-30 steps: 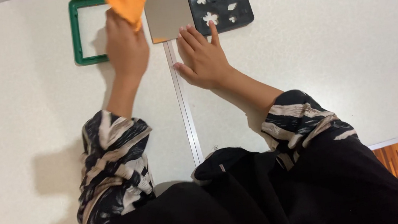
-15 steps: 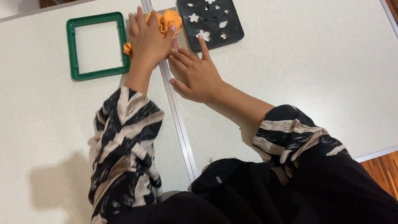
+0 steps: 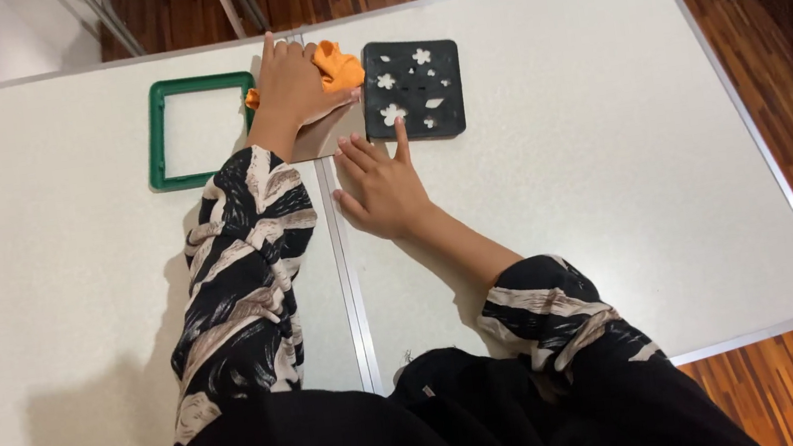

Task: Wiping and cleaning craft stencils and frame components with a cloth.

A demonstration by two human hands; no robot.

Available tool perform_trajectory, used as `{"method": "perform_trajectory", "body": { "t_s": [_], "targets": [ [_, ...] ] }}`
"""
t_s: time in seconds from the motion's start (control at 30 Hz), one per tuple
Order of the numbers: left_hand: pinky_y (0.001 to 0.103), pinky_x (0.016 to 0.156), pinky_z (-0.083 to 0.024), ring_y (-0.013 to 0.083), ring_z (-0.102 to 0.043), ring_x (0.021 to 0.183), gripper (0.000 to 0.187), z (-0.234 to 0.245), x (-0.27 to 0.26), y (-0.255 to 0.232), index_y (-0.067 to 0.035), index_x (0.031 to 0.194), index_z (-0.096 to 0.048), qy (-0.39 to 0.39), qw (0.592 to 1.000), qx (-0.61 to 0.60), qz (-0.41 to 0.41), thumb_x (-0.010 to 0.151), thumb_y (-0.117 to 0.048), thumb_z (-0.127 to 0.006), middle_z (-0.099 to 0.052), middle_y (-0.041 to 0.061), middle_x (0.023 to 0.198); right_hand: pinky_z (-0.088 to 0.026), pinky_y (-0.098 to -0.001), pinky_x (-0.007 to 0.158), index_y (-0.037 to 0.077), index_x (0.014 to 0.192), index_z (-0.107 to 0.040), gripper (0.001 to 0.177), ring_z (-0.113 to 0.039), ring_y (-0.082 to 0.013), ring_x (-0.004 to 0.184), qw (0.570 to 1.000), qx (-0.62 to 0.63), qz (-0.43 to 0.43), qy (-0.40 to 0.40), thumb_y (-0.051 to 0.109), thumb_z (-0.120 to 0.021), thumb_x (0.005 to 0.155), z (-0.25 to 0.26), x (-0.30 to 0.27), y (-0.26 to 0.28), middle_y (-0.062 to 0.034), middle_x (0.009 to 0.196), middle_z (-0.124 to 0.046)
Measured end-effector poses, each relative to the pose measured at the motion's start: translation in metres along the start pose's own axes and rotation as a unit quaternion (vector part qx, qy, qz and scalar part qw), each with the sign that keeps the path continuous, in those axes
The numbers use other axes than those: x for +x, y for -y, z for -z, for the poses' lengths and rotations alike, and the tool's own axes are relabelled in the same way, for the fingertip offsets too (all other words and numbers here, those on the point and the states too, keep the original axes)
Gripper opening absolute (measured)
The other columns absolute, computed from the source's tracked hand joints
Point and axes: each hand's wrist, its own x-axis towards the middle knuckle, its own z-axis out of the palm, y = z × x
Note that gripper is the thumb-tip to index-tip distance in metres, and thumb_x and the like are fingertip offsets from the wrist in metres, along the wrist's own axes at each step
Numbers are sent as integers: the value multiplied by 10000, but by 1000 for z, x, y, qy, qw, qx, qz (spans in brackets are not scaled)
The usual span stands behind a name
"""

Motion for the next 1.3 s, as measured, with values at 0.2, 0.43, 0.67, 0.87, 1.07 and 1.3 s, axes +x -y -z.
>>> {"method": "perform_trajectory", "body": {
  "t_s": [0.2, 0.43, 0.67, 0.87, 1.07, 1.3],
  "targets": [
    [520, 1201, -160, 315, -665, 1031, 1098, 14, 19, 0, 25, 1090, -741, 72, 996, 42, -15, 620, -966, -702, -730, 183, 1036, 58, -709, 1193, -20, 1392, -580, 590, -462, -291, 1438, 1000, 13, -2, -21, 386, -516, 968, 2, -3, 2, -167, 1480, -566],
    [427, 793, -574, 294, -717, 755, 887, 74, 35, -12, -61, 868, -774, 140, 990, 3, 32, 568, -896, -768, -724, 128, 778, 2, -715, 1205, -13, 1355, -596, 522, -416, -298, 1467, 999, 4, -1, -35, 338, -522, 975, 3, -7, 4, -155, 1519, -519],
    [395, 685, -557, 305, -703, 691, 856, 106, 25, -9, -48, 807, -767, 112, 993, -4, -24, 530, -854, -847, -703, 119, 708, -115, -693, 1179, 7, 1339, -563, 514, -392, -309, 1466, 994, 31, 7, -100, 241, -669, 894, 15, -6, 6, -159, 1512, -478],
    [414, 673, -572, 328, -703, 679, 849, 137, -2, 0, -37, 816, -746, 71, 996, -23, -46, 567, -845, -828, -701, 136, 731, -340, -501, 1174, -14, 1444, -419, 678, -421, -335, 1418, 945, 221, -76, -229, 244, -765, 922, 12, -2, -11, -225, 1497, -437],
    [412, 691, -572, 318, -707, 705, 780, 137, -36, -4, -78, 866, -758, 21, 994, -80, -75, 631, -811, -881, -714, 118, 755, -493, -333, 897, -59, 1344, -478, 564, -616, -192, 1066, 879, 450, -98, -121, 247, -763, 966, -14, 1, -32, -113, 1170, -628],
    [350, 723, -600, 204, -755, 799, 649, 138, -48, -4, -96, 956, -779, -87, 967, -201, -131, 729, -681, -944, -772, 40, 895, -425, -225, 623, 4, 942, -719, 242, -496, -16, 730, 812, 569, -130, -6, 216, -659, 1043, -17, 1, -40, 68, 766, -611]
  ]
}}
